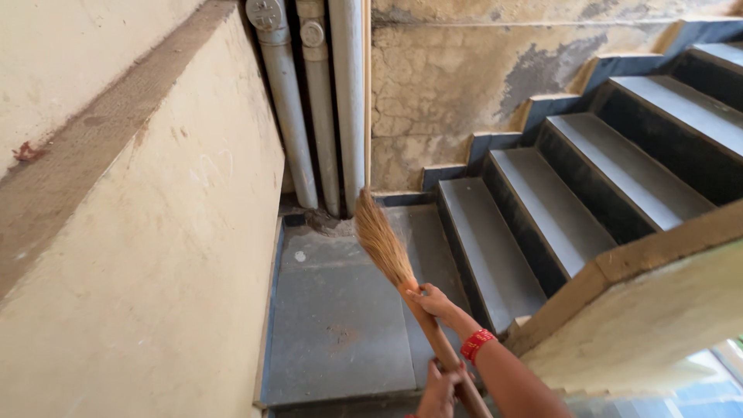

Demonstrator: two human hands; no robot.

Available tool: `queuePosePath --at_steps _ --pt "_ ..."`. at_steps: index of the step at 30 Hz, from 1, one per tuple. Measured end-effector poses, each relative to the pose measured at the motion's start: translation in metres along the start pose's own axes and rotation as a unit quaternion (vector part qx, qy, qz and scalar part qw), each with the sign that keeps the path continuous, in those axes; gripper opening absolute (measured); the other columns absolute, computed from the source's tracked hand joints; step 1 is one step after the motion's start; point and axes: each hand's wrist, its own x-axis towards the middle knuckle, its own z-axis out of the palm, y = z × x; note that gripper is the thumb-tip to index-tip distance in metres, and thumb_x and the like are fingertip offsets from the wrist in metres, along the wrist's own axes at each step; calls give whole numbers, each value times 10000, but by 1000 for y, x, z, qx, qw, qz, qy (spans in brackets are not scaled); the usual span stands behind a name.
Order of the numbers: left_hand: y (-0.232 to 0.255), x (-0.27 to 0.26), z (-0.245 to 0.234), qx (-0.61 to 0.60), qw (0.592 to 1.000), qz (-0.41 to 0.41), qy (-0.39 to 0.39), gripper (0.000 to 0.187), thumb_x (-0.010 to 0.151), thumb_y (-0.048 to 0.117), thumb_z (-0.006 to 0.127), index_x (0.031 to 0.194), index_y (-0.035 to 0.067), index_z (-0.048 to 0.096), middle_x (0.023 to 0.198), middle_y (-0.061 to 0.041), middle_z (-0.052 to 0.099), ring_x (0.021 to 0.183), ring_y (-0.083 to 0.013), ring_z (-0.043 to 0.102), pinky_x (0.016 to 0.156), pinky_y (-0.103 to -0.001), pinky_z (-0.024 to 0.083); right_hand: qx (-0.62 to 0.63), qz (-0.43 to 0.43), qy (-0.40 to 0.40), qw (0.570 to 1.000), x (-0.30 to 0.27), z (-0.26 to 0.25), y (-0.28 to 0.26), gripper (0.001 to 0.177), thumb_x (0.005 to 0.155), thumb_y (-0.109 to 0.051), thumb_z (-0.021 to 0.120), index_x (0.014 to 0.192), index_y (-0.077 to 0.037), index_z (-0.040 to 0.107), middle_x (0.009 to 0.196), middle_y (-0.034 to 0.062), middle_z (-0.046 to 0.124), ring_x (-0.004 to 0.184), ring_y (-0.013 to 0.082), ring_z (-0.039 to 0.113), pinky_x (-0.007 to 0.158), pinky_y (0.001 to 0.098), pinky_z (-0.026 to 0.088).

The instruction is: The person sweeps debris down a flight of indoor stairs using a broom, moving from step to step.

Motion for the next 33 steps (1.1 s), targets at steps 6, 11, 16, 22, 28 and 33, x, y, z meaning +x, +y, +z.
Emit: queuePosePath --at_steps 6,11,16,22,28,33 --pt "-18 24 39 91 992 -55 74 738 775 274 747 1395 116 381 1207 -105 635 962 -264 682 782 -417 585 -94 -15 81 992 29 -16 14 794 896 -475 741 1521 -123 399 1383 191 588 1233 300 644 1025 408 553" --pt "27 40 -3 111 978 -56 170 895 767 513 775 1468 158 345 1338 -99 606 1061 -241 649 801 -391 554 -64 -119 78 988 22 -17 44 556 960 -395 621 1442 -121 569 1243 155 727 1160 265 697 965 361 543" --pt "105 66 -16 134 974 4 181 1074 747 699 727 1541 146 261 1363 -147 627 1079 -309 658 805 -397 519 108 -121 -62 985 -7 -11 88 532 984 -280 599 1476 -114 483 1233 122 736 1108 197 687 936 336 553" --pt "104 77 -26 73 986 64 137 759 834 523 676 1442 110 485 1271 -139 698 1080 -300 733 889 -474 638 61 -99 -106 987 -34 -11 96 546 1002 -294 626 1496 -99 500 1186 288 631 1036 265 648 904 353 502" --pt "67 64 -16 66 991 48 102 618 940 412 645 1449 98 487 1309 -109 691 1136 -259 716 950 -427 626 -80 -348 148 922 -34 2 -2 1037 788 -572 815 1563 -179 249 1511 244 434 1365 392 460 1088 499 410" --pt "37 54 -21 162 961 221 40 521 955 197 708 1420 15 557 1340 -157 705 1215 -272 652 1089 -441 488 -216 -261 194 921 -52 22 -68 1309 588 -423 872 1612 -268 72 1428 200 494 1200 435 583 962 508 510"
